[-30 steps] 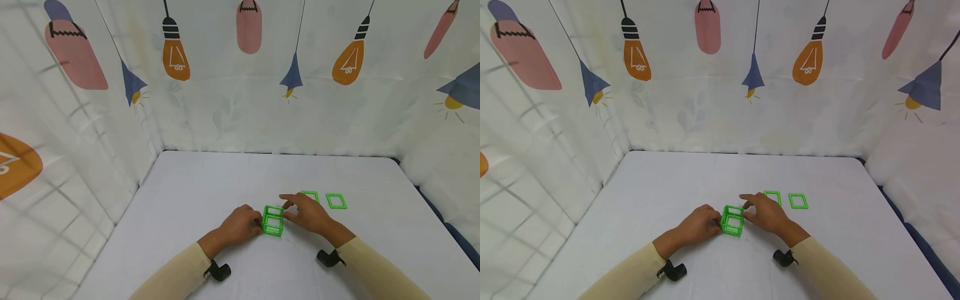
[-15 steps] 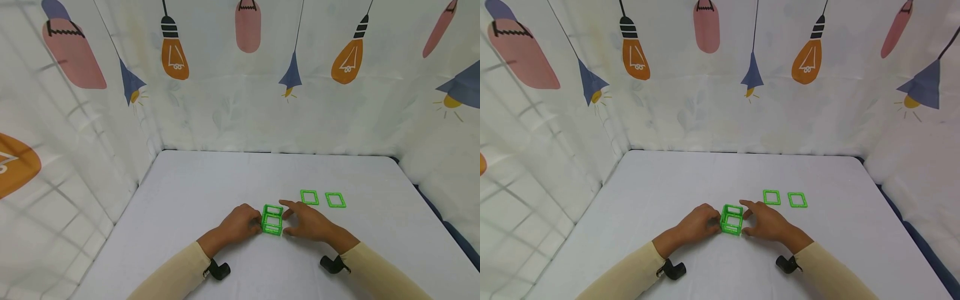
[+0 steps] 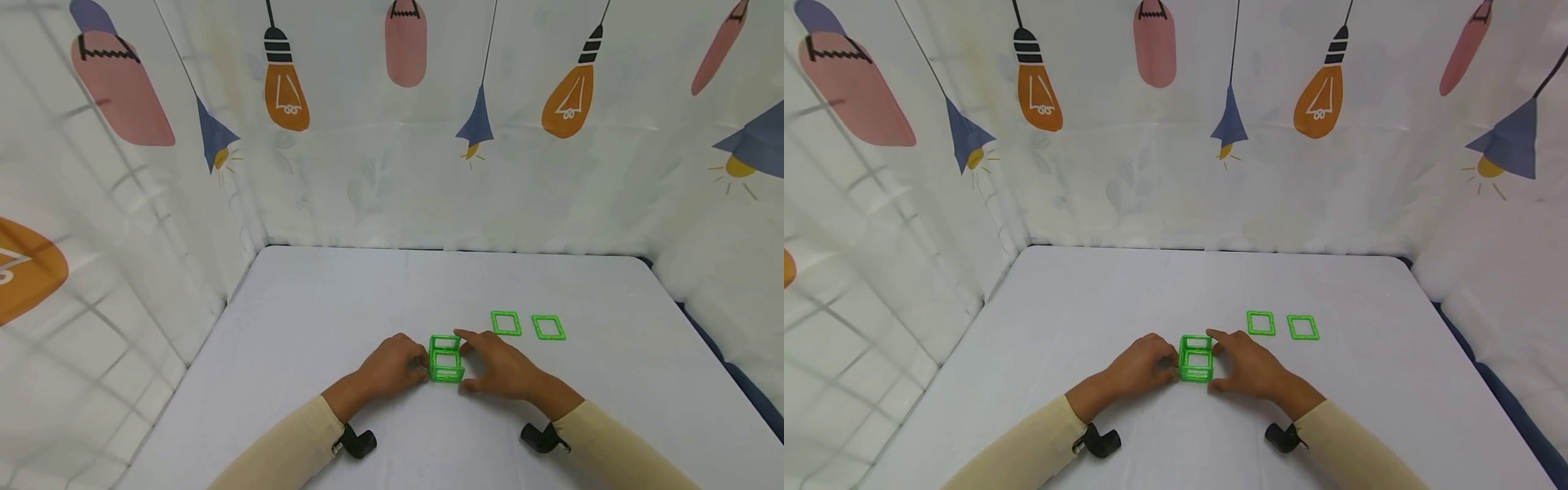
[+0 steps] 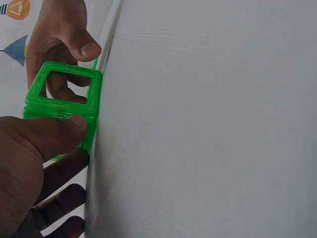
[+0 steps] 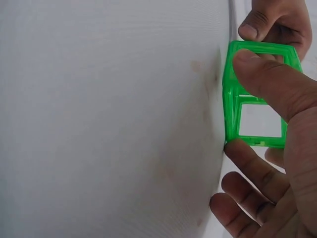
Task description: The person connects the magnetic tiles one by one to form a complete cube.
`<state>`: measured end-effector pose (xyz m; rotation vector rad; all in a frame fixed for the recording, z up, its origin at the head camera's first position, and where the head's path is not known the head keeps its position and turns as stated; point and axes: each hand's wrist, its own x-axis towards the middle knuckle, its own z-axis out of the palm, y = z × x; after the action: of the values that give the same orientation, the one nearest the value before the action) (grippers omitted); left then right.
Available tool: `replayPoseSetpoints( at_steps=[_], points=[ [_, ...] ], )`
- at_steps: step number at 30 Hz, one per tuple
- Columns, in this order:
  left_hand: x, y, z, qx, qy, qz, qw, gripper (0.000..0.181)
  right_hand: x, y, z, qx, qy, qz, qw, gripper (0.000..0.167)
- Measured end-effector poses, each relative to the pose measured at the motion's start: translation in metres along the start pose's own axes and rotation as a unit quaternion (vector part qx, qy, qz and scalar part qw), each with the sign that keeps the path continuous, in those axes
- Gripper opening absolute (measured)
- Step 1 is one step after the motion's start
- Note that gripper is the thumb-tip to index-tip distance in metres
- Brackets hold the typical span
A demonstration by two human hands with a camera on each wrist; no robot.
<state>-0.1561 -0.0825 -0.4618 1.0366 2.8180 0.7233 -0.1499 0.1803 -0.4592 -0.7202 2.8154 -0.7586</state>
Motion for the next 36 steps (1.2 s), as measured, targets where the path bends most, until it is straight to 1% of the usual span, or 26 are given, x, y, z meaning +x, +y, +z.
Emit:
replayPoseSetpoints(
  at_steps=[3,13,17,25,28,31,36],
  points=[
    [-0.0004,0.0004,-0.0002,-0.005,-0.001,-0.001,1.0000,0.010,0.0014,0.0003,0.0020,-0.011,0.005,-0.003,0.9999,0.099],
    [-0.0006,0.0006,-0.0002,-0.010,0.002,-0.001,1.0000,0.011,0.0037,-0.0025,0.0009,-0.002,0.008,0.008,0.9999,0.102],
    [-0.0004,-0.0010,0.0009,-0.013,0.000,0.000,0.9999,0.010,0.0046,-0.0018,0.0015,0.001,0.007,0.010,0.9999,0.103],
    [-0.0014,-0.0052,0.0041,-0.032,0.003,0.001,0.9995,0.011,0.0062,-0.0005,0.0023,0.010,0.005,0.013,0.9999,0.102],
    [-0.0018,-0.0059,0.0043,-0.030,0.008,-0.010,0.9995,0.013,0.0069,0.0000,0.0028,0.012,0.003,0.019,0.9997,0.102],
    [-0.0022,-0.0057,0.0036,-0.028,0.011,-0.028,0.9992,0.017,0.0074,0.0002,0.0031,0.012,0.001,0.025,0.9996,0.103],
    [-0.0025,-0.0044,0.0023,-0.043,0.012,-0.058,0.9973,0.029,0.0076,0.0001,0.0022,0.016,0.001,0.018,0.9997,0.101]
  ],
)
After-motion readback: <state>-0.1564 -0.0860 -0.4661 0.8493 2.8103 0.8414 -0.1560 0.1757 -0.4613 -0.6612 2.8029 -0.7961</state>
